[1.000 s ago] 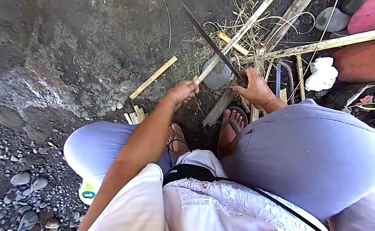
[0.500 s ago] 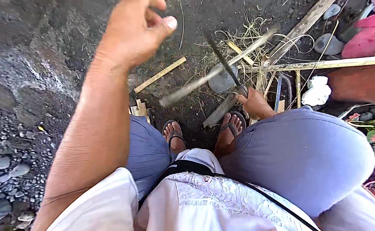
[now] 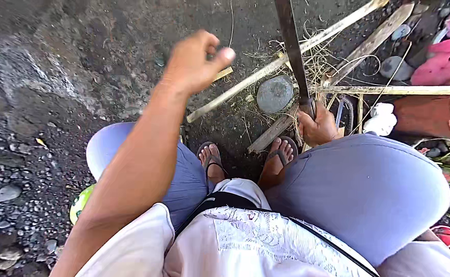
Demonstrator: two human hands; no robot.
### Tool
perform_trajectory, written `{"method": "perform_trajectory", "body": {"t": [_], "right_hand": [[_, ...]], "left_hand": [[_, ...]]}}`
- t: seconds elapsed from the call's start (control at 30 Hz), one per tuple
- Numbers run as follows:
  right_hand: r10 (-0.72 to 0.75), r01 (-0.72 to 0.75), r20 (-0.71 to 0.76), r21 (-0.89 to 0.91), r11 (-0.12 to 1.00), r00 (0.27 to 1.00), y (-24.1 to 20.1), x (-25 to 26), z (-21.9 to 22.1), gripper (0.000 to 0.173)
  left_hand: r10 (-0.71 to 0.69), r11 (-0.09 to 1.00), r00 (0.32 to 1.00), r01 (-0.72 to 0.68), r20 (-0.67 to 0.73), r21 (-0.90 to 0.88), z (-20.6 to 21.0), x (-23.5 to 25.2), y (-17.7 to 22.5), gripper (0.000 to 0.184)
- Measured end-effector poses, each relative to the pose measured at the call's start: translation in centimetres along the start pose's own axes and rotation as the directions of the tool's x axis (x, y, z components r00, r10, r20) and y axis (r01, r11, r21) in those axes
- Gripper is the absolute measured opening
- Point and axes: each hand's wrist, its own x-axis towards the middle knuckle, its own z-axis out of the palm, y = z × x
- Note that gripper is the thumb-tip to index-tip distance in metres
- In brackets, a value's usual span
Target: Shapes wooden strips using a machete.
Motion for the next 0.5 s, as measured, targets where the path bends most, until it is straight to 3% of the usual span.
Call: {"method": "perform_trajectory", "body": {"t": [0.07, 0.13, 0.2, 0.23, 0.3, 0.33, 0.4, 0.5], "right_hand": [[0.017, -0.018, 0.031, 0.043, 0.999, 0.999, 1.2, -1.1, 0.9, 0.049], [0.058, -0.059, 0.041, 0.025, 0.998, 0.997, 1.9, -2.0, 1.5, 0.049], [0.088, -0.087, 0.033, -0.028, 0.996, 0.996, 2.4, -2.9, 2.1, 0.047], [0.097, -0.096, 0.026, -0.049, 0.994, 0.995, 2.7, -3.1, 2.3, 0.046], [0.128, -0.127, 0.013, -0.069, 0.989, 0.992, 2.7, -3.6, 2.6, 0.043], [0.152, -0.151, 0.008, -0.064, 0.986, 0.988, 2.7, -3.8, 2.7, 0.042], [0.190, -0.190, 0.019, -0.043, 0.981, 0.982, 2.7, -4.1, 2.7, 0.041], [0.236, -0.235, 0.070, -0.027, 0.972, 0.969, 3.3, -4.3, 2.1, 0.044]], "left_hand": [[-0.036, 0.998, 0.961, 0.046, 0.275, -0.031, 3.9, 1.5, 0.0, 0.070], [-0.044, 0.992, 0.844, 0.100, 0.534, -0.075, 7.6, 2.4, -0.3, 0.074], [-0.093, 0.947, 0.710, 0.280, 0.698, -0.160, 9.9, 2.2, 0.0, 0.073], [-0.089, 0.918, 0.687, 0.338, 0.721, -0.209, 10.6, 2.1, 0.2, 0.069], [-0.074, 0.924, 0.724, 0.308, 0.686, -0.225, 11.7, 2.0, 0.7, 0.051], [-0.055, 0.973, 0.774, 0.183, 0.631, -0.140, 12.1, 2.1, 0.9, 0.046], [-0.020, 0.995, 0.844, -0.037, 0.536, 0.096, 12.9, 2.7, 0.9, 0.047], [-0.025, 0.948, 0.883, -0.128, 0.469, 0.291, 13.7, 3.2, 0.1, 0.049]]}}
